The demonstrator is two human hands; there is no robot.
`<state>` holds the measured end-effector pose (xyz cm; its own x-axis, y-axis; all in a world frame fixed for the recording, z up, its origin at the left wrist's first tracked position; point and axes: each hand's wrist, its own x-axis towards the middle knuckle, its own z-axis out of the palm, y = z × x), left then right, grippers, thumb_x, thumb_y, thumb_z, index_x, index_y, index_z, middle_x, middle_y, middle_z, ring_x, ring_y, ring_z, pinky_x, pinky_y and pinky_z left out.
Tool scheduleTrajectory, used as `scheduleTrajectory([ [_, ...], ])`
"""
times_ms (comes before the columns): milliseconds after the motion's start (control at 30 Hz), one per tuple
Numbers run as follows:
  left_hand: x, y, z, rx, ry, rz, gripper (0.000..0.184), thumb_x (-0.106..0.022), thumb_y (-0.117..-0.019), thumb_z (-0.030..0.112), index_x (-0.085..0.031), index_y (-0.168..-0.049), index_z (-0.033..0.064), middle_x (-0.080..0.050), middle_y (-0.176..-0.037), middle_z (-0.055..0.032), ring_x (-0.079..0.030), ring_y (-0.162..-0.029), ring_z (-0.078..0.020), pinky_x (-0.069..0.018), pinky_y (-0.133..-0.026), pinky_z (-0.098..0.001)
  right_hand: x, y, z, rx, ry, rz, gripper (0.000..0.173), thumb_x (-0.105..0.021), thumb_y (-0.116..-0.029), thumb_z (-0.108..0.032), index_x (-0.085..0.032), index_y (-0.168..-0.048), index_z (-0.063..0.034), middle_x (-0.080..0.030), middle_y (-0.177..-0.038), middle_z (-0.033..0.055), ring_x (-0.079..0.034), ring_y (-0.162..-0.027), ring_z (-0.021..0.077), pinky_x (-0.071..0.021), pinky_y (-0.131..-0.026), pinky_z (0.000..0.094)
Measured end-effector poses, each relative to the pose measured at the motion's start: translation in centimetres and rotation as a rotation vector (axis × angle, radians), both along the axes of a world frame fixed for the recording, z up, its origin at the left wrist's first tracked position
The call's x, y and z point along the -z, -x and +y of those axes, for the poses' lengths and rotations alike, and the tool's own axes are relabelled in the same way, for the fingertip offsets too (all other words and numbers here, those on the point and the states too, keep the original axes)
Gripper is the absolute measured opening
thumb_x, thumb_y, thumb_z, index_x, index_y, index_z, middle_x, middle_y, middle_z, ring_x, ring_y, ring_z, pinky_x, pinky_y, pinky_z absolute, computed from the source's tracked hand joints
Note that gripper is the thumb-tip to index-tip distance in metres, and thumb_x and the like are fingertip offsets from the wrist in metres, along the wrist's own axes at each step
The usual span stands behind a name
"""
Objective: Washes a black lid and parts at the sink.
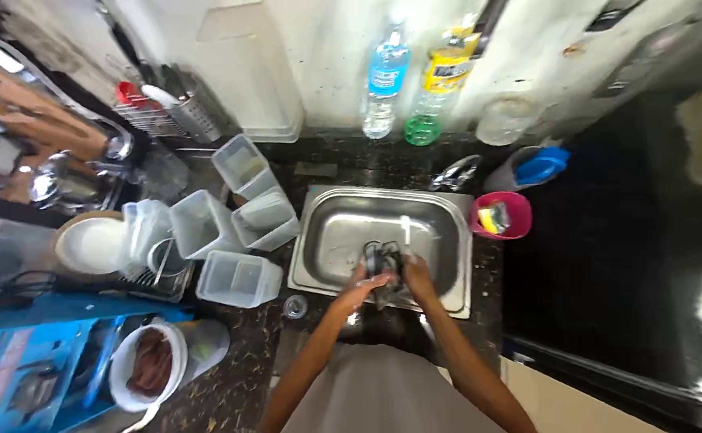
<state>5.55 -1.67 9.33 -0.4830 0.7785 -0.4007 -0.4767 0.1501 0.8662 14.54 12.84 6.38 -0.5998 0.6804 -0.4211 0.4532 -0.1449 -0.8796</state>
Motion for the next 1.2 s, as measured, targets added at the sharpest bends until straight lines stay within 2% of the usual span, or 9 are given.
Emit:
scheduleTrajectory([
  [67,0.4,0.2,0.2,-0.047,0.085,0.121,0.067,-0.076,-0.0836,0.002,-0.045,-0.143,-0.0065,-0.066,-0.122,-0.0163,-0.066,-0.110,-0.0186,-0.0560,-0.099,-0.0368,-0.6,-0.3,0.3,-0.091,-0.269,0.124,0.036,-0.045,-0.1059,-0.013,-0.065,-0.124,0.0109,-0.067,-0.124,0.0261,-0.065,-0.118,0.0298,-0.0504,-0.106,0.0452],
  [133,1.3,0.5,0.2,-0.134,0.109,0.193,0.065,-0.074,-0.0807,-0.001,-0.049,-0.140,-0.0068,-0.066,-0.124,-0.0174,-0.065,-0.111,-0.0183,-0.0556,-0.098,-0.0361,-1.2,-0.7,1.0,-0.176,-0.504,0.021,0.031,-0.050,-0.1029,-0.011,-0.068,-0.122,0.0057,-0.062,-0.132,0.0253,-0.062,-0.123,0.0362,-0.0505,-0.106,0.0508],
  [233,1.8,0.9,0.5,-0.211,0.120,0.189,0.065,-0.071,-0.0798,-0.004,-0.048,-0.140,-0.0055,-0.066,-0.118,-0.0149,-0.065,-0.106,-0.0168,-0.0560,-0.094,-0.0343,-2.0,-1.5,0.8,-0.332,-0.519,-0.292,0.032,-0.050,-0.1038,-0.017,-0.068,-0.123,0.0015,-0.071,-0.113,0.0260,-0.069,-0.107,0.0435,-0.0532,-0.094,0.0610],
  [367,1.3,1.3,0.9,-0.200,0.100,0.176,0.064,-0.070,-0.0801,-0.005,-0.047,-0.139,-0.0064,-0.065,-0.118,-0.0131,-0.065,-0.105,-0.0143,-0.0555,-0.094,-0.0319,-3.2,-2.7,-2.5,-0.658,-0.431,-0.163,0.033,-0.049,-0.1051,-0.026,-0.071,-0.115,-0.0040,-0.074,-0.098,0.0213,-0.071,-0.096,0.0402,-0.0546,-0.087,0.0618],
  [567,1.9,0.8,0.5,-0.138,0.011,0.152,0.058,-0.067,-0.0752,-0.007,-0.051,-0.131,-0.0033,-0.066,-0.100,-0.0067,-0.065,-0.091,-0.0135,-0.0563,-0.084,-0.0312,-2.0,-2.3,0.6,-0.450,-0.381,-0.223,0.041,-0.043,-0.1081,-0.029,-0.070,-0.113,0.0014,-0.072,-0.098,0.0243,-0.070,-0.097,0.0417,-0.0534,-0.089,0.0611],
  [667,1.7,1.0,0.3,-0.207,0.040,0.102,0.065,-0.067,-0.0762,-0.009,-0.046,-0.137,-0.0055,-0.066,-0.108,-0.0097,-0.066,-0.097,-0.0143,-0.0576,-0.088,-0.0320,-3.7,-2.3,-2.1,-0.547,-0.358,-0.164,0.041,-0.044,-0.1077,-0.034,-0.072,-0.115,-0.0046,-0.073,-0.096,0.0214,-0.071,-0.094,0.0403,-0.0544,-0.086,0.0621],
  [800,2.0,1.1,0.0,-0.174,0.022,0.071,0.064,-0.064,-0.0756,-0.008,-0.045,-0.136,-0.0047,-0.067,-0.100,-0.0063,-0.066,-0.091,-0.0134,-0.0572,-0.085,-0.0323,-2.9,-1.4,1.8,-0.313,-0.240,-0.309,0.049,-0.041,-0.1089,-0.036,-0.071,-0.108,0.0025,-0.071,-0.100,0.0241,-0.068,-0.100,0.0396,-0.0524,-0.091,0.0600],
  [933,1.0,1.4,-0.4,-0.268,-0.002,-0.022,0.047,-0.061,-0.0752,-0.009,-0.052,-0.121,-0.0013,-0.067,-0.094,-0.0070,-0.067,-0.087,-0.0161,-0.0585,-0.082,-0.0356,-1.6,-2.2,1.0,-0.337,-0.224,-0.346,0.060,-0.037,-0.1090,-0.046,-0.071,-0.102,0.0019,-0.070,-0.095,0.0232,-0.069,-0.096,0.0393,-0.0528,-0.087,0.0603],
  [1200,-0.9,4.0,-0.2,-0.409,-0.010,-0.157,0.036,-0.055,-0.0784,-0.013,-0.054,-0.111,0.0015,-0.066,-0.092,-0.0098,-0.067,-0.085,-0.0200,-0.0588,-0.079,-0.0380,-2.2,-4.1,-0.3,-0.239,-0.453,-0.268,0.044,-0.044,-0.1073,-0.031,-0.072,-0.107,0.0019,-0.072,-0.088,0.0218,-0.071,-0.087,0.0393,-0.0551,-0.082,0.0599],
])
